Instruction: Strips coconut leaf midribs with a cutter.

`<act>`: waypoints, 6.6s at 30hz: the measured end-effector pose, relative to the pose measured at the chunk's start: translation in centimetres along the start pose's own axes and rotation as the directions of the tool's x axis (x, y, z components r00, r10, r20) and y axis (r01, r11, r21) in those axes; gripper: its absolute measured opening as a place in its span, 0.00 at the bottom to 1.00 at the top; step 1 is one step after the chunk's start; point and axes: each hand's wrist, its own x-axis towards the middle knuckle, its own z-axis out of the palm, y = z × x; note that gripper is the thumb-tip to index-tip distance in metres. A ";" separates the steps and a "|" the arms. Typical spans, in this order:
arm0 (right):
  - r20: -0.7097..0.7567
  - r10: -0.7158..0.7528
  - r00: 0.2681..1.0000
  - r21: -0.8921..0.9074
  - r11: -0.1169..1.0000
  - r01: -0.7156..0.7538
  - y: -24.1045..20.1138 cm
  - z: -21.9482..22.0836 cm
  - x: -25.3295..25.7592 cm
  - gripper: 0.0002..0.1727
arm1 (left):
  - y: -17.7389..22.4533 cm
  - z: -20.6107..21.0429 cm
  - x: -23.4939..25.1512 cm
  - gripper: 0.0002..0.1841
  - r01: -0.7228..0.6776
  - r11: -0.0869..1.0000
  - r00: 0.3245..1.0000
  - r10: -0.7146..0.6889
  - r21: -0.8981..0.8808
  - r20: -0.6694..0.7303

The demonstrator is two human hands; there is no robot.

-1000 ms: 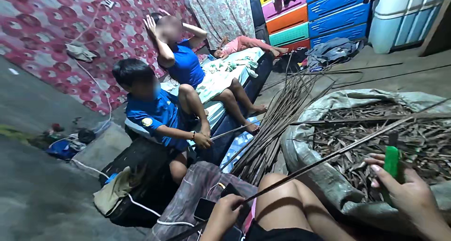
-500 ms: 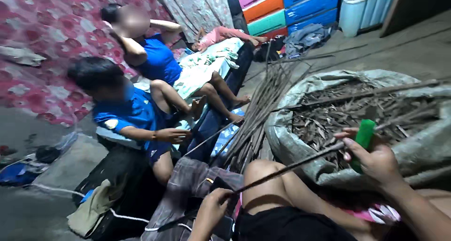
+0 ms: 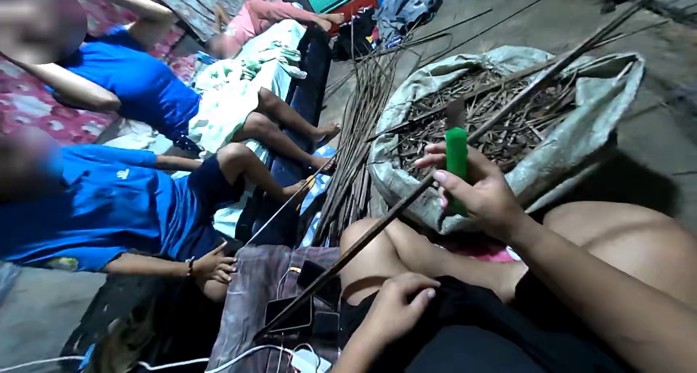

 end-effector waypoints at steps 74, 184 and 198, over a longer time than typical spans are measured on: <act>-0.323 0.226 0.919 -0.289 0.901 -0.323 1.5 -5.5 2.8 0.19 | 6.6 0.1 8.1 0.13 -0.219 0.943 0.963 0.168 0.250 0.212; -0.132 0.602 0.787 -0.485 0.653 -0.581 1.2 -6.0 3.5 0.23 | 5.5 -1.8 21.9 0.09 -0.109 0.868 0.627 0.439 0.485 -0.644; -0.067 0.629 0.775 -0.209 0.750 -0.627 0.5 -8.2 4.2 0.24 | -2.2 -7.0 9.9 0.21 0.020 0.931 0.942 0.105 0.365 -0.319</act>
